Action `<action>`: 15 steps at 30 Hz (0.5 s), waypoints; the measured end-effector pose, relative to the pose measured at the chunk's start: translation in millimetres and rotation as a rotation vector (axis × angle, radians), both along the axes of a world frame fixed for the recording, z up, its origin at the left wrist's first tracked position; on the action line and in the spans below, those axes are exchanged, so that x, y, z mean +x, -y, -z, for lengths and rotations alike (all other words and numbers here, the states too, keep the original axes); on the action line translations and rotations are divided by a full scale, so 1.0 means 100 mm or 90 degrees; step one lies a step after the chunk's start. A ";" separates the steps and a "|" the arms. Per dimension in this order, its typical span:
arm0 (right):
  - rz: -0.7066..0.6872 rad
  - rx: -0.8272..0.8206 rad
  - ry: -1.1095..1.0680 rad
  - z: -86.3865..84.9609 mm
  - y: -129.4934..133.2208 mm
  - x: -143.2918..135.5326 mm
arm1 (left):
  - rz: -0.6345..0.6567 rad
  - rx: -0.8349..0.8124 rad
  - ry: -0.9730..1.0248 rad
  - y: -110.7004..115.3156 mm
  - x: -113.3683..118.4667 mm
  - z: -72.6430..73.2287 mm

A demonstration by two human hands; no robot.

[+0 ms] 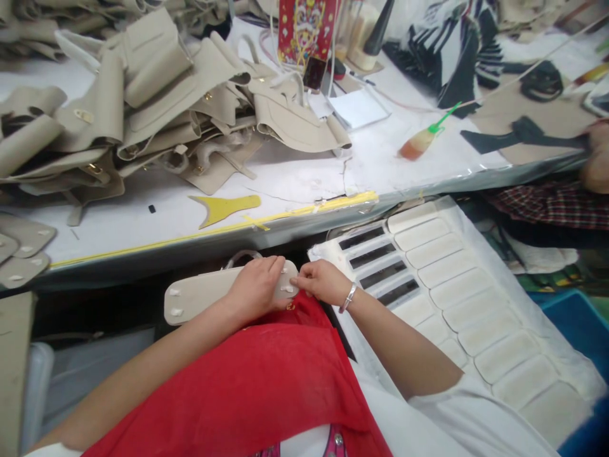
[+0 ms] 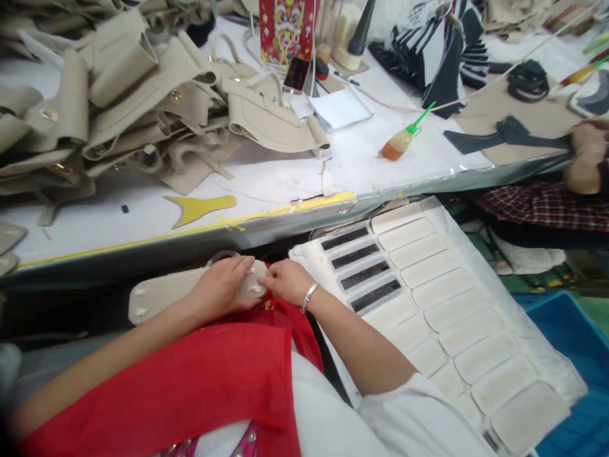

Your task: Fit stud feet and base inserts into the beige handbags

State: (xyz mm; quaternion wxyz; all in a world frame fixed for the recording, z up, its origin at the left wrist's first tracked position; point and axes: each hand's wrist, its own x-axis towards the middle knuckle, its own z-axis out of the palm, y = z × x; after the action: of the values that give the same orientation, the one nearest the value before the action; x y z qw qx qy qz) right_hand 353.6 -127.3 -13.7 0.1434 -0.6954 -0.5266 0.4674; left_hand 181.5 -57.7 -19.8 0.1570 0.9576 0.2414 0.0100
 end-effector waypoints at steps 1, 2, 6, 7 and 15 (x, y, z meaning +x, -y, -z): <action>-0.001 0.000 0.004 -0.01 0.00 0.00 | -0.001 -0.001 0.004 0.00 0.00 0.01; -0.001 0.000 0.007 -0.01 -0.01 0.01 | -0.002 -0.001 0.006 0.00 0.00 0.02; -0.007 0.005 0.013 -0.04 -0.03 0.02 | -0.002 -0.007 -0.008 -0.01 0.01 0.00; -0.010 0.006 0.015 -0.04 -0.04 0.02 | 0.000 -0.009 -0.014 -0.01 0.02 -0.01; -0.026 0.008 0.032 -0.03 -0.07 0.04 | 0.004 -0.016 -0.045 -0.03 0.07 -0.05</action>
State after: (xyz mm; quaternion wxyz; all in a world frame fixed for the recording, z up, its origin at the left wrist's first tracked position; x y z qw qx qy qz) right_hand 357.8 -119.9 -10.2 0.1250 -0.6952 -0.5470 0.4493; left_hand 188.0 -54.4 -15.3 0.1606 0.9560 0.2439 -0.0274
